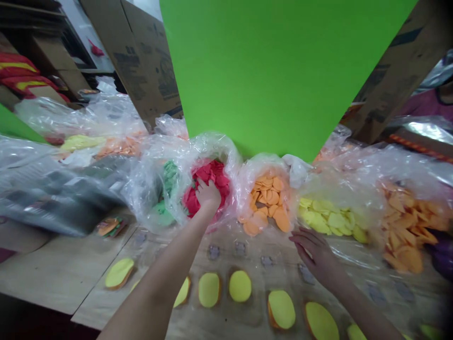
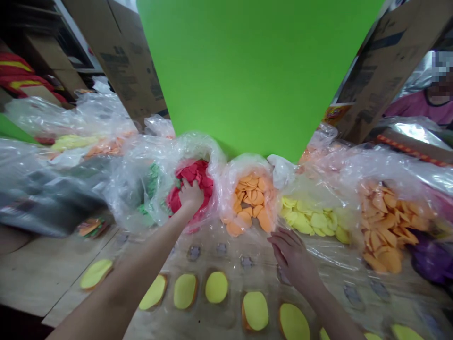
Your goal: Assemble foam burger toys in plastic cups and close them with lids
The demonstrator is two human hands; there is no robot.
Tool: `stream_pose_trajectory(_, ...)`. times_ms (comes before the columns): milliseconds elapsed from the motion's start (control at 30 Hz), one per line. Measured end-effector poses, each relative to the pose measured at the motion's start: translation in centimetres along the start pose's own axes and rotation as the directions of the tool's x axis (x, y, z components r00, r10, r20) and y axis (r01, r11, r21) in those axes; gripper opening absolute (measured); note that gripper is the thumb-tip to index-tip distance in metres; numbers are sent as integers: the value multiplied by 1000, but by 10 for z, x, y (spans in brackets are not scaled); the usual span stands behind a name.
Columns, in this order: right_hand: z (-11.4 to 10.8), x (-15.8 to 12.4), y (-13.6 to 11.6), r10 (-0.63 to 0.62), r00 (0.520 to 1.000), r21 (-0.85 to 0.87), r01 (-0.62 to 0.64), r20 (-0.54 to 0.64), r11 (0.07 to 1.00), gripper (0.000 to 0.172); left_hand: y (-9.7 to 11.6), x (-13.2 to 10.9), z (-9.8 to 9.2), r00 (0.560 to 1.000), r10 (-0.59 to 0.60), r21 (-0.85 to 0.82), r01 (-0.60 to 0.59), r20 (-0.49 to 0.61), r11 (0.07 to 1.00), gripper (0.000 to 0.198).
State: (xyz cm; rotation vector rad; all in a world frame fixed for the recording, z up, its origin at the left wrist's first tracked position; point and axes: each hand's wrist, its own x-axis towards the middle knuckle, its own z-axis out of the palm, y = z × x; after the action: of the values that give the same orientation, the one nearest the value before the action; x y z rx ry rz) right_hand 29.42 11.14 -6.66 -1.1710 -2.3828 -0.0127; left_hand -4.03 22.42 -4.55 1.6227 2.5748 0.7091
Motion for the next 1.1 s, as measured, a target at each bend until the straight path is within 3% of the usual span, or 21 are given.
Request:
stream_pose_trajectory(167, 4, -2, 3, 2, 1000, -4, -2, 0, 1000, 22, -7, 1, -8, 999, -26, 9, 26, -39, 1000, 38)
stream_pose_trajectory(267, 2, -3, 2, 2, 1000, -23, -2, -3, 1000, 22, -13, 10, -15, 999, -38, 12, 38, 0, 999, 48)
stream_pose_trajectory(400, -2, -12, 6, 10, 1000, -26, -10, 11, 1000, 22, -37, -1, -30, 979, 176, -3, -176, 104, 984, 60)
stream_pose_trajectory(467, 0, -17, 9, 13, 1000, -12, -13, 15, 1000, 21, -51, -16, -38, 934, 344, 5, -346, 98, 938, 63)
stream_pose_trajectory(567, 2, -21, 8, 12, 1000, -6, -12, 20, 1000, 21, -65, -36, -47, 808, 579, 23, -584, 113, 811, 57)
stream_pose_trajectory(633, 1, -20, 3, 12, 1000, -14, -11, 25, 1000, 21, -69, -42, -52, 763, 623, -120, -611, 171, 782, 49)
stream_pose_trajectory(733, -6, -16, -8, 22, 1000, -21, -21, 20, 1000, 21, -73, -45, -58, 794, 573, -411, -461, 206, 787, 39)
stream_pose_trajectory(800, -13, -14, -14, 28, 1000, -14, -27, 10, 1000, 21, -75, -44, -62, 831, 518, -509, -363, 201, 781, 35)
stream_pose_trajectory(900, -21, -10, -21, 28, 1000, 37, -28, 1, 999, 21, -78, -36, -69, 935, 321, -652, -148, 154, 743, 34)
stream_pose_trajectory(933, -23, -8, -24, 33, 999, 76, -33, -5, 997, 22, -77, -32, -72, 966, 219, -723, -51, 141, 689, 33)
stream_pose_trajectory(1000, -26, 2, -36, 63, 998, 196, -59, -17, 979, 22, -72, -23, -78, 985, 43, -850, 124, 170, 512, 31)
stream_pose_trajectory(1100, -23, 32, -70, 138, 990, 445, -127, 7, 886, 23, -58, -14, -87, 948, -29, -921, 313, 316, 232, 32)
